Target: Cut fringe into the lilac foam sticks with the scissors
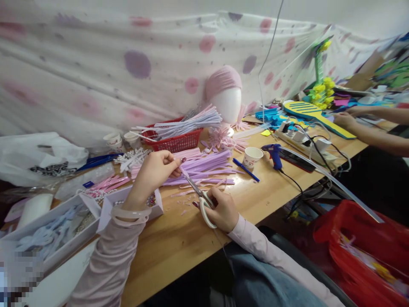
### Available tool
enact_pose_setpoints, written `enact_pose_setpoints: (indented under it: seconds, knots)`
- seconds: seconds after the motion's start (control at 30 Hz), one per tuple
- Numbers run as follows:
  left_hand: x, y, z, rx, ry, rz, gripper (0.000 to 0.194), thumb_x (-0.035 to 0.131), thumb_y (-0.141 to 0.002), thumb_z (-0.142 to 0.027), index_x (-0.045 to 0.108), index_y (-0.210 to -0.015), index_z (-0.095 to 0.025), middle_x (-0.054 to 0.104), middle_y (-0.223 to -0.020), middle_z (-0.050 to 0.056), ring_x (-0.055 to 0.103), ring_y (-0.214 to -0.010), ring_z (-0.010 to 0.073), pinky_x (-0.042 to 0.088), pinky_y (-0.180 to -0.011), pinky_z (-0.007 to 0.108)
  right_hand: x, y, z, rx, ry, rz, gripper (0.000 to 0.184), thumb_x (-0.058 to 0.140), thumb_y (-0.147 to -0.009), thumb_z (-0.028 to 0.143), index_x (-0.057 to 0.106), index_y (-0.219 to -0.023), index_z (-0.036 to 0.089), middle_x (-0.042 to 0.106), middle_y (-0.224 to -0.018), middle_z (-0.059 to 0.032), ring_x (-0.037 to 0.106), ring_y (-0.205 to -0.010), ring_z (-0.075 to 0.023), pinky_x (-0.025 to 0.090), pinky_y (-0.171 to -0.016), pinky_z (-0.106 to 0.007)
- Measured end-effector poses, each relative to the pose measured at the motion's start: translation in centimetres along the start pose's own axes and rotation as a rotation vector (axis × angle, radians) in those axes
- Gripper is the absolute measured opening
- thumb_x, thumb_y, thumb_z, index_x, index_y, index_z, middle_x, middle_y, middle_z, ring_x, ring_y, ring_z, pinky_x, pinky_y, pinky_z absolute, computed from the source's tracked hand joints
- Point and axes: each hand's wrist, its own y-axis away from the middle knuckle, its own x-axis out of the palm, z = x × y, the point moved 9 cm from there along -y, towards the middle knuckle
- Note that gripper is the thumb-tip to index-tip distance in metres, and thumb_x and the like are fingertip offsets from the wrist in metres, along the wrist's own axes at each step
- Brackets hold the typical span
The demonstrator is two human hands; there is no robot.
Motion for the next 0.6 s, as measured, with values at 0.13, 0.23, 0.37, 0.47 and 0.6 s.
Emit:
enact_pose_setpoints:
  seconds: [0.13,0.23,0.37,0.47,0.6]
  knots:
    - [0.0,0.0,0.0,-0.007,-0.008,0.008,0.034,0.078,-0.066,-0.043,0.056,-0.063,-0.017,0.07,-0.058,0.004,0.068,-0.055,0.0173,0.056,-0.057,0.028,0.0,0.1,-0.2,0.001,0.011,-0.008,0.044,0.067,-0.079,0.052,0.036,-0.065,0.023,0.038,-0.054,0.0071,0.032,-0.049,-0.0084,0.028,-0.047,-0.023]
    - [-0.5,0.1,-0.3,0.046,-0.119,-0.02,0.029,0.072,-0.07,-0.041,0.057,-0.063,-0.017,0.066,-0.056,0.001,0.062,-0.051,0.0141,0.048,-0.052,0.024,0.1,0.2,-0.5,0.003,0.016,-0.014,0.045,0.067,-0.078,0.053,0.035,-0.065,0.023,0.037,-0.054,0.0072,0.032,-0.049,-0.0083,0.028,-0.048,-0.023]
    - [-1.3,0.3,-1.2,0.144,-0.366,-0.106,0.032,0.068,-0.073,-0.046,0.058,-0.06,-0.018,0.051,-0.049,-0.004,0.045,-0.046,0.0105,0.032,-0.047,0.024,0.2,0.3,-0.8,0.013,0.011,-0.026,0.048,0.069,-0.076,0.054,0.033,-0.066,0.023,0.036,-0.054,0.0078,0.03,-0.049,-0.0079,0.026,-0.048,-0.023]
    - [-1.4,0.3,-1.3,0.128,-0.402,-0.114,0.034,0.067,-0.072,-0.049,0.058,-0.06,-0.019,0.049,-0.05,-0.004,0.043,-0.048,0.011,0.03,-0.049,0.025,0.3,0.3,-0.8,0.014,-0.003,-0.018,0.048,0.069,-0.076,0.054,0.033,-0.067,0.023,0.037,-0.055,0.0077,0.03,-0.049,-0.0077,0.027,-0.048,-0.022]
    - [-1.3,0.4,-1.2,0.108,-0.404,-0.112,0.033,0.066,-0.071,-0.05,0.058,-0.06,-0.019,0.049,-0.051,-0.004,0.04,-0.049,0.0112,0.029,-0.05,0.025,0.5,0.3,-0.9,0.013,-0.016,-0.004,0.047,0.069,-0.076,0.053,0.034,-0.067,0.023,0.039,-0.055,0.0077,0.031,-0.049,-0.0073,0.027,-0.048,-0.022]
